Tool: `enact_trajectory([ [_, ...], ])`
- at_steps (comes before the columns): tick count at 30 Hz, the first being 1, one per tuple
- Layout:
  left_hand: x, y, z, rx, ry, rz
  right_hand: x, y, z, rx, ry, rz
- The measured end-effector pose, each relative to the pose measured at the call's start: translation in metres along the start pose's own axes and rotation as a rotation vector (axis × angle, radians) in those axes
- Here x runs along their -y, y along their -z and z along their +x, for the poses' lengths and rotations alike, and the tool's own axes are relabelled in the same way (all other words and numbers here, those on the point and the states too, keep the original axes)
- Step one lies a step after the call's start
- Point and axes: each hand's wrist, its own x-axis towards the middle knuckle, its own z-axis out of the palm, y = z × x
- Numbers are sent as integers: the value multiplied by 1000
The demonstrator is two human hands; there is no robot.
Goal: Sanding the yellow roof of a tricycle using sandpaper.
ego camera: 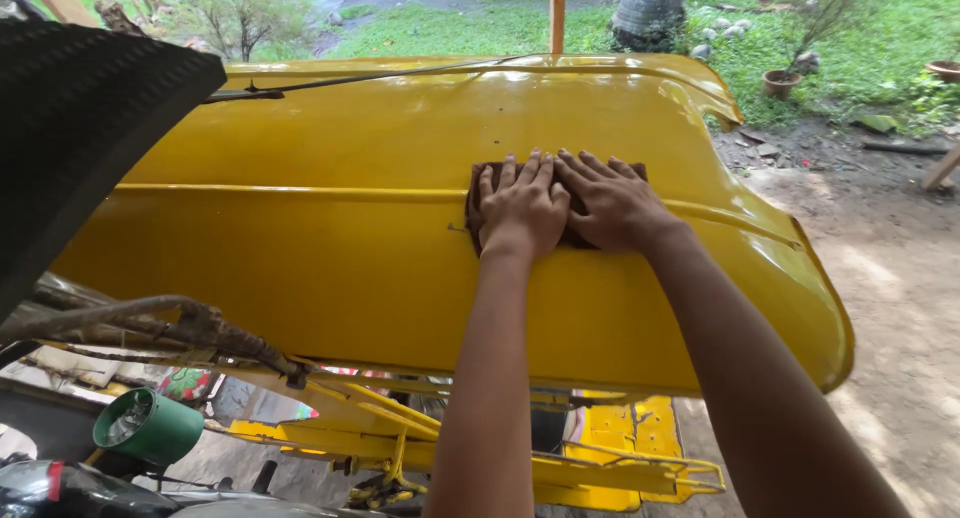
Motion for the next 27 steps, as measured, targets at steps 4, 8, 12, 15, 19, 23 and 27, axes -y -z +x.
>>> enact_trajectory([
  [4, 0, 4, 26, 35, 38, 12, -15, -3, 25, 47, -10, 4],
  [8, -2, 4, 44, 80, 74, 3, -29, -6, 44, 83, 34, 23],
  [12, -4, 3, 55, 89, 107, 17, -31, -1, 56, 115, 35, 28],
  [15, -3, -1, 57, 84, 119, 28, -27, 1, 56, 135, 26, 19],
  [19, -3, -5, 49, 68, 116, 23, -36, -12, 53, 73, 76, -18],
  [23, -8, -2, 35, 56, 117, 29, -32, -12, 41, 43, 54, -24],
  [27, -10, -1, 18, 41, 99, 36, -18, -3, 21, 28, 31, -33],
])
